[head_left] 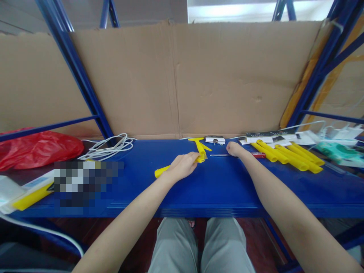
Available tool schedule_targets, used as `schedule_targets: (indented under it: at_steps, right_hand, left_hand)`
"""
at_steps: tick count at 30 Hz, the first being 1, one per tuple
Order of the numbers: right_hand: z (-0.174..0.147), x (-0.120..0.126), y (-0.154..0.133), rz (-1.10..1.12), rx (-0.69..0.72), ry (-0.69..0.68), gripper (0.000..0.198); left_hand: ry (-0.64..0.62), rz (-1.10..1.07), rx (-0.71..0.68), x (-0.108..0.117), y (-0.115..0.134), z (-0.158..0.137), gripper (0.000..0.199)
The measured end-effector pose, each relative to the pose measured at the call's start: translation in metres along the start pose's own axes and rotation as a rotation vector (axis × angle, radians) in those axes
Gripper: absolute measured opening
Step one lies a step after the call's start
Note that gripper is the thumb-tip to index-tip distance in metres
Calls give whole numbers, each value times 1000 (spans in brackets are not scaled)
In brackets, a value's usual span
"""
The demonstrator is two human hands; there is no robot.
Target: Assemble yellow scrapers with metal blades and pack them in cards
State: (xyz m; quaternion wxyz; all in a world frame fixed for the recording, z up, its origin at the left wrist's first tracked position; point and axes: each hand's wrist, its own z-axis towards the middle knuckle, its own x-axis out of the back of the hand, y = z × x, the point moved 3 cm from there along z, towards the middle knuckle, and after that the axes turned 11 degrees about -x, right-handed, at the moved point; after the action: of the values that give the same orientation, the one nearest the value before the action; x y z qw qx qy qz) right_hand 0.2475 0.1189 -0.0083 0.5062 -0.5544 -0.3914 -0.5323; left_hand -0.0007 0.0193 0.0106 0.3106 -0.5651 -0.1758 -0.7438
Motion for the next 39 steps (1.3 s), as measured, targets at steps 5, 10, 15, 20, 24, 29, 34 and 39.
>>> schedule_targets:
  at_steps: [5, 10, 15, 20, 24, 29, 34, 39]
  right_hand:
    - [0, -1, 1, -1, 2, -20, 28]
    - [1, -3, 2, 18, -42, -4, 28]
    - [-1, 4, 1, 53, -102, 59, 30]
    - [-9, 19, -13, 384, -83, 164, 20]
    - [-19, 24, -35, 769, 61, 90, 6]
    - [-32, 23, -58, 1079, 194, -72, 3]
    - [-37, 20, -71, 1219, 291, -159, 7]
    - [-34, 18, -73, 1268, 314, -185, 11]
  left_hand:
    - [25, 2, -5, -2, -2, -1, 35]
    - [64, 0, -6, -1, -2, -1, 35]
    - [47, 36, 9, 4, 1, -1, 34]
    - [-11, 131, 54, 10, 5, -2, 32]
    - [-20, 180, 87, 12, 4, -2, 31]
    - [-5, 204, 109, 12, 2, -2, 31]
    - [25, 206, 121, 10, 2, -1, 31]
    - [63, 198, 106, 9, 5, -1, 32]
